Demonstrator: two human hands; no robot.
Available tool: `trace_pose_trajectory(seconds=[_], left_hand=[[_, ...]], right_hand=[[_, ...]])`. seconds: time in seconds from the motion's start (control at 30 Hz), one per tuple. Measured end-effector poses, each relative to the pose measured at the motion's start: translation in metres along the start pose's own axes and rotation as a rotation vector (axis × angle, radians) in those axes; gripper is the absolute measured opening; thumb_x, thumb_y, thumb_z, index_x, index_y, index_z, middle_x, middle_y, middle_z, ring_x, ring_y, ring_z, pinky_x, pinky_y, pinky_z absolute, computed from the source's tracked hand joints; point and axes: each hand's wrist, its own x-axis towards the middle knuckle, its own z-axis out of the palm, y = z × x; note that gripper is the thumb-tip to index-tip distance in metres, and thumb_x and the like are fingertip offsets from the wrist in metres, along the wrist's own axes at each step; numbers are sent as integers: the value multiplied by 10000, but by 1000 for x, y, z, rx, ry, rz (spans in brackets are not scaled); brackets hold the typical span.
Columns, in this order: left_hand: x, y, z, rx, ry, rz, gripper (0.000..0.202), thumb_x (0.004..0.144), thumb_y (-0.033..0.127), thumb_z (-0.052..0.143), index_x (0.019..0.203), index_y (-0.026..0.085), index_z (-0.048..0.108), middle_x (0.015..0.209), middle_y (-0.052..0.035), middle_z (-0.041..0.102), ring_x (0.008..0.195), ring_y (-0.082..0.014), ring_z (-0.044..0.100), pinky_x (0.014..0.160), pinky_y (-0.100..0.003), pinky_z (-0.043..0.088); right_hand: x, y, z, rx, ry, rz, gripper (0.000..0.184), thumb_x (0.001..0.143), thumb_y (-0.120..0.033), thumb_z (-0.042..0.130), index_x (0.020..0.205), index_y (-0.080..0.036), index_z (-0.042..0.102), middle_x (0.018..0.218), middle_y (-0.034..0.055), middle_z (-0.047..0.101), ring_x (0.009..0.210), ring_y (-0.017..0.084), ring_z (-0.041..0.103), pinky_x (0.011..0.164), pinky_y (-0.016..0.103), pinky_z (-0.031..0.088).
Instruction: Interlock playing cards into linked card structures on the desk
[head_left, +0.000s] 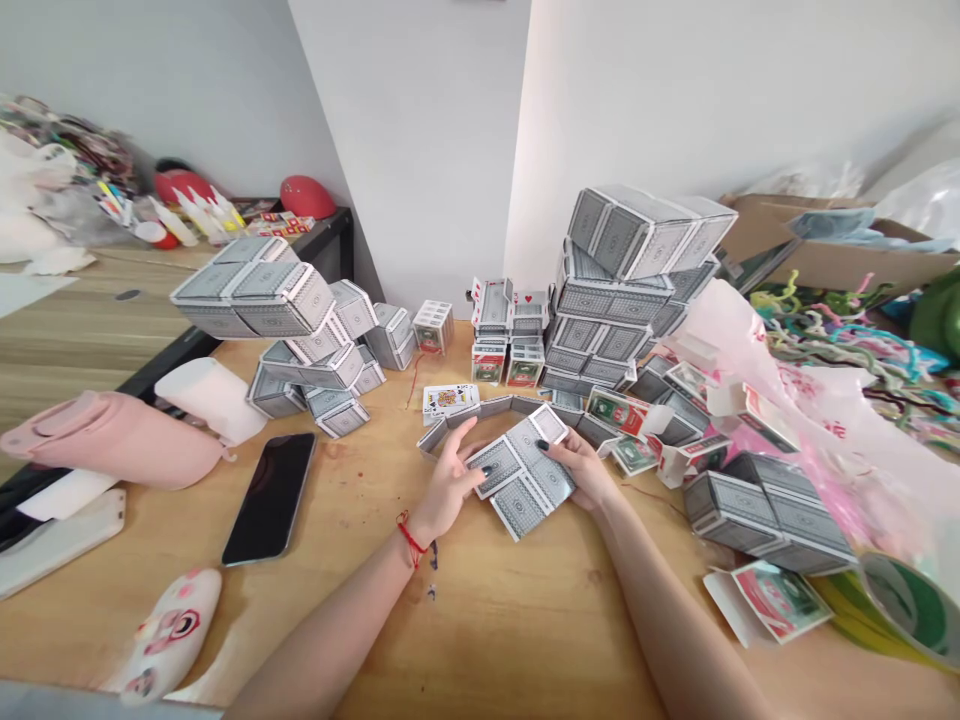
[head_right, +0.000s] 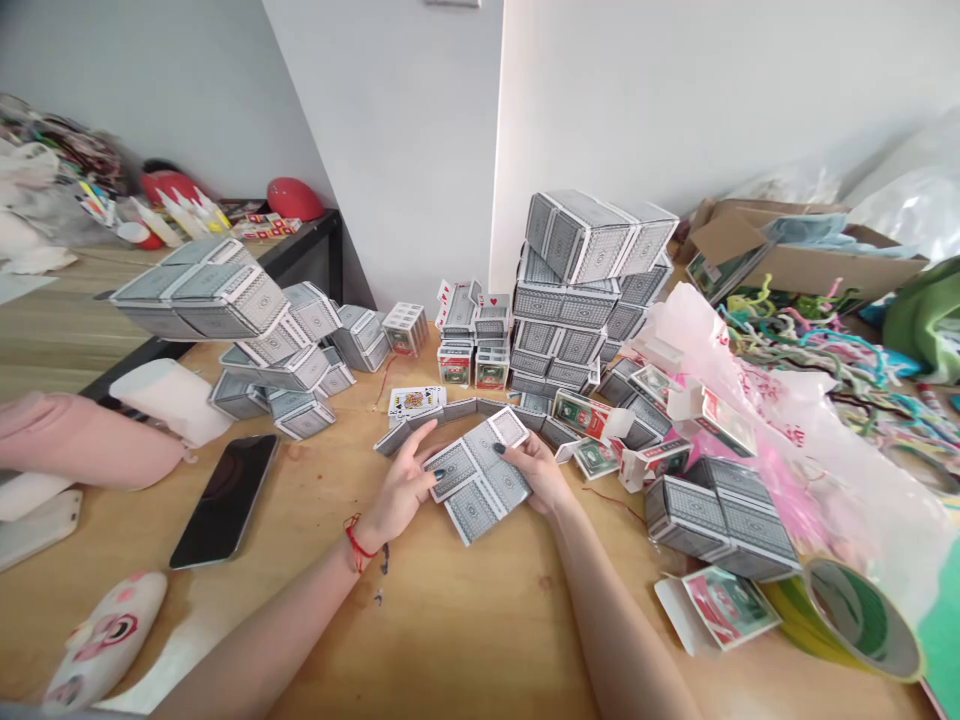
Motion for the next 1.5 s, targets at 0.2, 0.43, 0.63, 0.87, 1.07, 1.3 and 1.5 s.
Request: trace_pose_trajectory(seconds=[0.2,0.43,0.63,0.87,1.07,1.3,1.5], left_hand=[[3,6,-1,-62,21,-261,454,665,184,635,1113,134,582,972,-97,653,828,-181,593,689,-253,439],[6,8,5,33,-18,-253,330,698,222,622,1019,147,636,895,-51,664,790,-148,578,704,-235,420],[11,2,6,198,83,-326,285,645,361,660,778,109,651,707,-34,629,611,-130,549,547,-218,383],[11,0,14,361,222,-249,347,585,443,671,561,118,550,537,32,476,491,-72,397,453,-193,265],[10,-1,18,568,330,-124,416,607,480,634,488,138,429,502,54,333,496,-61,286,443,-197,212],[8,-1,15,749,317,-71,474,643,528,584,464,155,352,490,51,290,498,-69,273,444,-211,181],[6,0,15,798,283,-70,453,682,499,551,466,158,347,489,53,291,488,-70,273,459,-214,191]], right_hand=[[-2,1,5,-37,14,4,338,578,-243,749,849,-213,549,728,-12,677,595,167,628,573,288,482],[0,6,6,-63,68,-38,339,569,-273,749,836,-209,550,742,-5,677,601,174,623,560,287,469],[-3,7,12,-100,109,-65,342,572,-293,746,838,-211,547,727,-7,673,610,175,619,589,302,487],[-4,11,14,-80,128,-126,341,566,-287,758,838,-211,567,742,-13,675,641,174,626,643,320,500],[-6,13,17,-140,108,-151,341,589,-351,741,867,-226,587,784,0,686,700,199,635,668,330,501],[-6,12,14,-193,92,-90,351,604,-411,722,859,-207,593,762,24,695,650,202,642,600,310,499],[-3,14,6,-253,55,10,328,613,-464,698,723,-161,639,657,40,687,538,183,619,523,284,468]])
